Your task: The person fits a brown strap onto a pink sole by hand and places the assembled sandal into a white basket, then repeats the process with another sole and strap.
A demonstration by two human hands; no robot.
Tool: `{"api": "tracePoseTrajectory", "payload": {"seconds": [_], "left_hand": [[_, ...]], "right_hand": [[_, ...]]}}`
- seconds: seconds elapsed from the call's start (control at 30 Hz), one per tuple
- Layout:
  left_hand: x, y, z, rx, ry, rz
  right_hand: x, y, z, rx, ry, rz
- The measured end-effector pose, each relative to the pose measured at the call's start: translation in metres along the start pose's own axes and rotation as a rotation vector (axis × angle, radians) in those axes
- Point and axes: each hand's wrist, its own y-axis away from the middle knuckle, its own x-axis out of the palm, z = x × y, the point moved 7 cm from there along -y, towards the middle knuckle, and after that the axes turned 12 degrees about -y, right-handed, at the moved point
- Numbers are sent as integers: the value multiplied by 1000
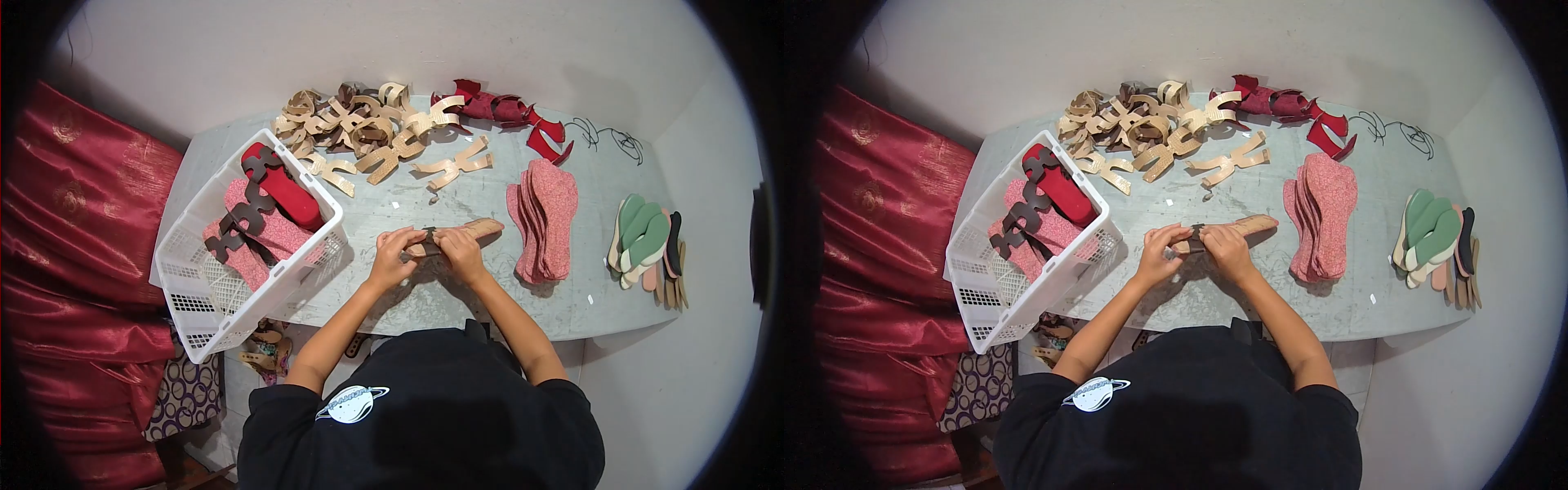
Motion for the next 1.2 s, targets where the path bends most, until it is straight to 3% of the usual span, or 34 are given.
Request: {"api": "tracePoseTrajectory", "payload": {"seconds": [0.2, 0.57, 0.67, 0.8, 0.9, 0.97, 1.07, 1.2], "left_hand": [[-45, -14, -33, 91, 247, -48], [-89, -21, -68, 308, 291, -43], [-105, -26, -79, 259, 329, -140], [-100, -24, -72, 83, 451, -50], [-101, -24, -75, 174, 548, -53], [-100, -21, -80, 274, 357, 14], [-108, -27, -86, 375, 333, -26], [-108, -28, -89, 369, 460, 36]], "right_hand": [[-39, -17, 33, -167, -53, -101], [-68, -25, 72, -305, -142, -161], [-73, -22, 76, -324, -143, -163], [-76, -23, 81, -348, -155, -160], [-78, -26, 85, -363, -168, -168], [-79, -26, 87, -370, -176, -174], [-78, -25, 89, -378, -201, -162], [-77, -23, 91, -352, -322, -174]]}}
